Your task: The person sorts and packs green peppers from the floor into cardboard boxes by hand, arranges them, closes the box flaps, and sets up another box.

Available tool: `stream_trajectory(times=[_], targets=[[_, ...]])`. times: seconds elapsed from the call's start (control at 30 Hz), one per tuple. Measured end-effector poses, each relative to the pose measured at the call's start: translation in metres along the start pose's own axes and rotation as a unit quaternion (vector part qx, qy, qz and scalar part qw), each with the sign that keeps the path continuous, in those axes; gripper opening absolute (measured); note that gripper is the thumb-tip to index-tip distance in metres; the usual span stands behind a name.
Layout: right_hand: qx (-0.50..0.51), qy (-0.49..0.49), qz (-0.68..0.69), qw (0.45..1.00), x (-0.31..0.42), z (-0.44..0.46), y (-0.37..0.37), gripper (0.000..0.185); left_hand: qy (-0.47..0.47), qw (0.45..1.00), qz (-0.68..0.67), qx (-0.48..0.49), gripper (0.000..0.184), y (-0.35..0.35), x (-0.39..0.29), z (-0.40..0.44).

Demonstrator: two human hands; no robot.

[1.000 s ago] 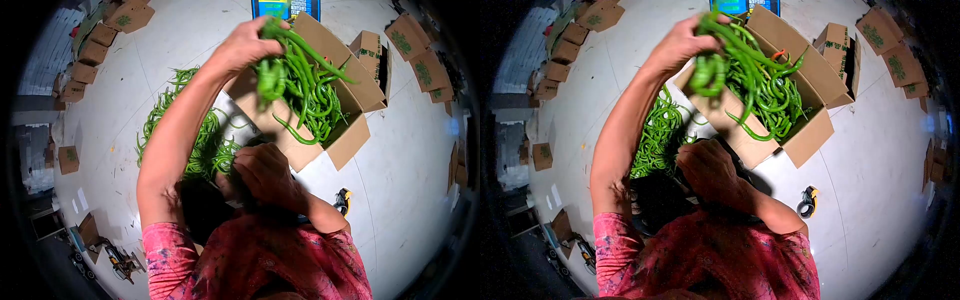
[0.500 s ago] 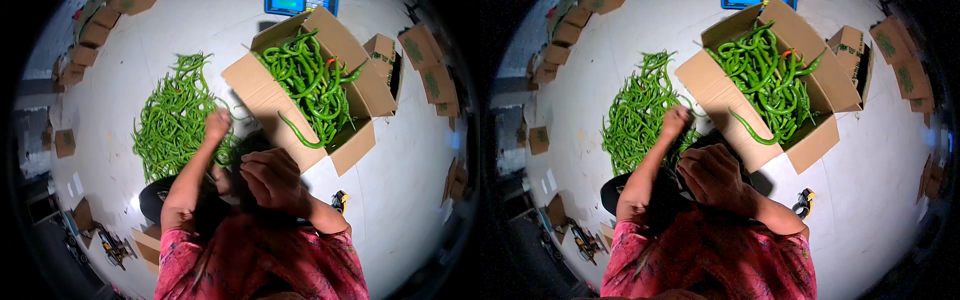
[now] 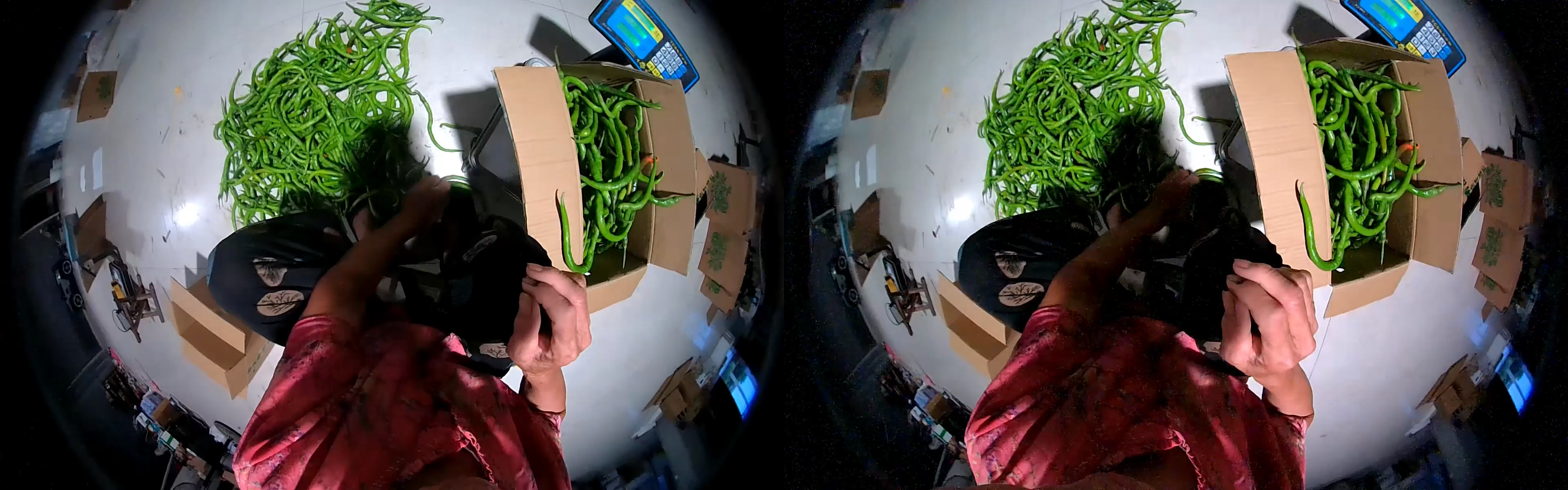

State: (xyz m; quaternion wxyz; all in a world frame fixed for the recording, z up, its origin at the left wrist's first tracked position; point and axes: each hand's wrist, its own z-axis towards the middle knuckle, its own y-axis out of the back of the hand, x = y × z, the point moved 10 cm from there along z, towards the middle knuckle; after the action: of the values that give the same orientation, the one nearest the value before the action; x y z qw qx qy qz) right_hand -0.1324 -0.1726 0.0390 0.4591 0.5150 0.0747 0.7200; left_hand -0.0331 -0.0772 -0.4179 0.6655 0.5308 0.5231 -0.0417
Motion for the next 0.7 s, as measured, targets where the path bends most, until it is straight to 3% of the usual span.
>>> stream_trajectory(times=[0.03,0.1,0.2,0.33,0.4,0.43,0.53,0.57,0.67,0.7], targets=[[0.012,-0.004,-0.005,1.0,0.001,0.001,-0.003,0.023,-0.02,1.0,-0.013,-0.009,0.022,0.009,-0.016,0.004],[0.024,-0.003,-0.022,0.999,0.004,0.003,-0.008,0.021,-0.127,0.982,0.134,-0.044,0.024,0.027,-0.068,0.014],[0.05,-0.011,-0.051,0.997,0.003,0.003,-0.013,0.016,-0.229,0.949,0.203,-0.08,0.033,0.025,-0.09,0.026],[0.066,-0.032,-0.077,0.994,-0.003,0.004,-0.013,0.011,-0.093,0.912,0.398,0.016,0.018,0.013,-0.037,0.061],[0.065,-0.035,-0.072,0.995,-0.006,0.005,-0.012,0.01,0.058,0.945,0.322,-0.006,0.016,0.052,-0.007,0.072],[0.057,-0.04,-0.062,0.996,-0.007,0.004,-0.012,0.009,0.076,0.947,0.308,-0.059,0.017,0.074,-0.006,0.071],[0.06,-0.047,-0.05,0.996,-0.006,0.005,-0.014,0.009,-0.046,0.972,0.201,-0.114,0.023,0.086,-0.023,0.067],[0.063,-0.046,-0.054,0.996,-0.007,0.004,-0.014,0.012,-0.032,0.985,0.165,-0.048,0.033,0.072,-0.019,0.069],[0.09,-0.043,-0.059,0.993,-0.006,0.006,-0.016,0.012,-0.128,0.966,0.176,-0.14,0.046,0.085,-0.058,0.073],[0.062,-0.039,-0.072,0.995,-0.002,0.006,-0.016,0.012,-0.124,0.974,0.167,-0.084,0.05,0.081,-0.064,0.079]])
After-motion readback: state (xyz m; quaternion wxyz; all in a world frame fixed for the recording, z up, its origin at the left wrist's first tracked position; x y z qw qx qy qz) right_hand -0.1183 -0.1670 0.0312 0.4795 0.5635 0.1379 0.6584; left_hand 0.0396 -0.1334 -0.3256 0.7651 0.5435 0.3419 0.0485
